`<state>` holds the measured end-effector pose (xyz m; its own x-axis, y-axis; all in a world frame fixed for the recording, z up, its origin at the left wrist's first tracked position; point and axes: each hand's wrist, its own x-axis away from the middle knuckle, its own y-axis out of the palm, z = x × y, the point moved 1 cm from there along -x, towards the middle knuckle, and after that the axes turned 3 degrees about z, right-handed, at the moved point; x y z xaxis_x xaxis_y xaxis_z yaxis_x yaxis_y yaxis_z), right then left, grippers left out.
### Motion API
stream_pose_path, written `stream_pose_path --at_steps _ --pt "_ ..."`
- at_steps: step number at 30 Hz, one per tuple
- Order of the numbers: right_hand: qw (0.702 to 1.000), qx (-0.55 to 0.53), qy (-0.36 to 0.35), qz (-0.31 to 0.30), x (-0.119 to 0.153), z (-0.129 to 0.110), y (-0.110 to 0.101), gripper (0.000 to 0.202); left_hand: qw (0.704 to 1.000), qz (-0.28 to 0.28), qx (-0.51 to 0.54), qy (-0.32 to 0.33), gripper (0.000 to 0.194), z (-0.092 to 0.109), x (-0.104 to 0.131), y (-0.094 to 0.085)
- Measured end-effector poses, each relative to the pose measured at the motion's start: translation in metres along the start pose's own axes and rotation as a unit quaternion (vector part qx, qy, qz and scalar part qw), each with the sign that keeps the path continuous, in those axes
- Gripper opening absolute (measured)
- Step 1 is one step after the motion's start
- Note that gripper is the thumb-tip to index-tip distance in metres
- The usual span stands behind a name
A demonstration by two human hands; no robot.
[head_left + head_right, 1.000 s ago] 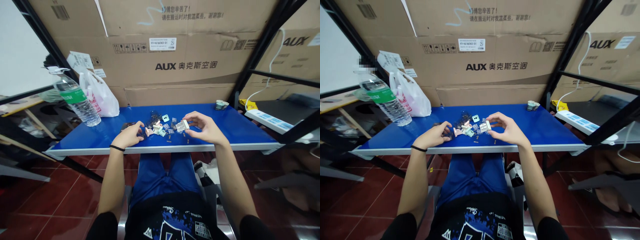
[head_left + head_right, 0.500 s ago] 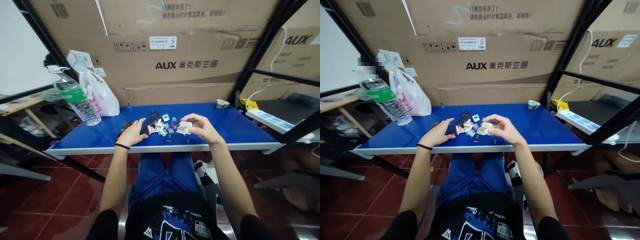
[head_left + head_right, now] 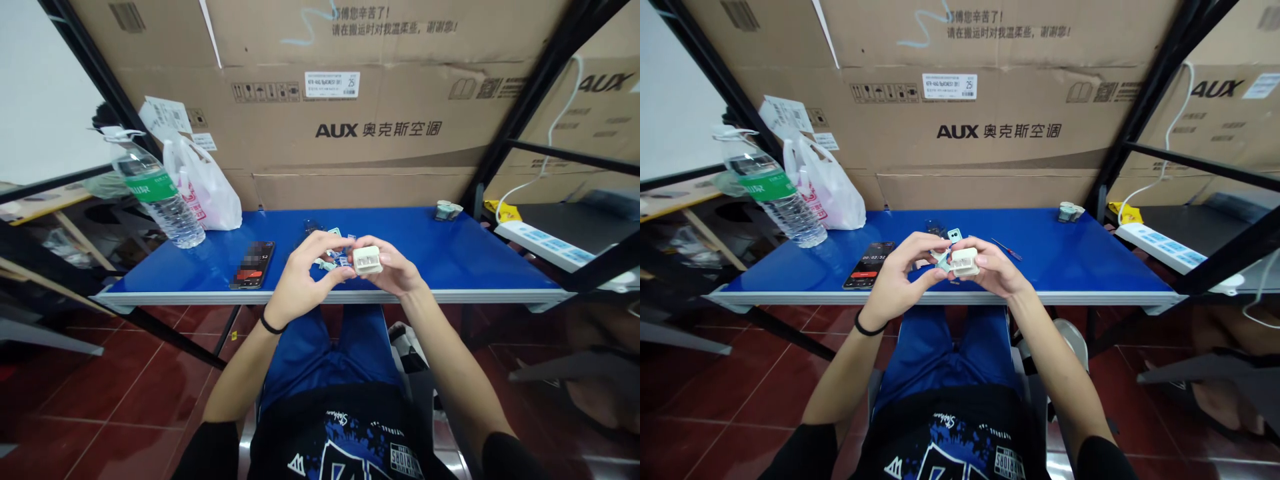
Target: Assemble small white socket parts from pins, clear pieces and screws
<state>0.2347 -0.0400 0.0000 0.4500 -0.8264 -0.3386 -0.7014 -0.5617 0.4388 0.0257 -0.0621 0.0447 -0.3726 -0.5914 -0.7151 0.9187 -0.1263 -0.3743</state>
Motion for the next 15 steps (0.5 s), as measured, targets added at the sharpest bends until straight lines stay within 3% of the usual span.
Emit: stream_pose_path --at_steps 8,15 --pt "1.0 0.014 0.002 0.0 0.0 0.005 0.001 0.045 1.0 0.002 0.028 0.001 0.033 -0.007 0.0 0.003" --pt "0.997 0.049 0.032 0.052 -0.004 0.012 0.003 0.045 0.993 -0.012 0.056 -0.099 0.056 -0.017 0.003 0.005"
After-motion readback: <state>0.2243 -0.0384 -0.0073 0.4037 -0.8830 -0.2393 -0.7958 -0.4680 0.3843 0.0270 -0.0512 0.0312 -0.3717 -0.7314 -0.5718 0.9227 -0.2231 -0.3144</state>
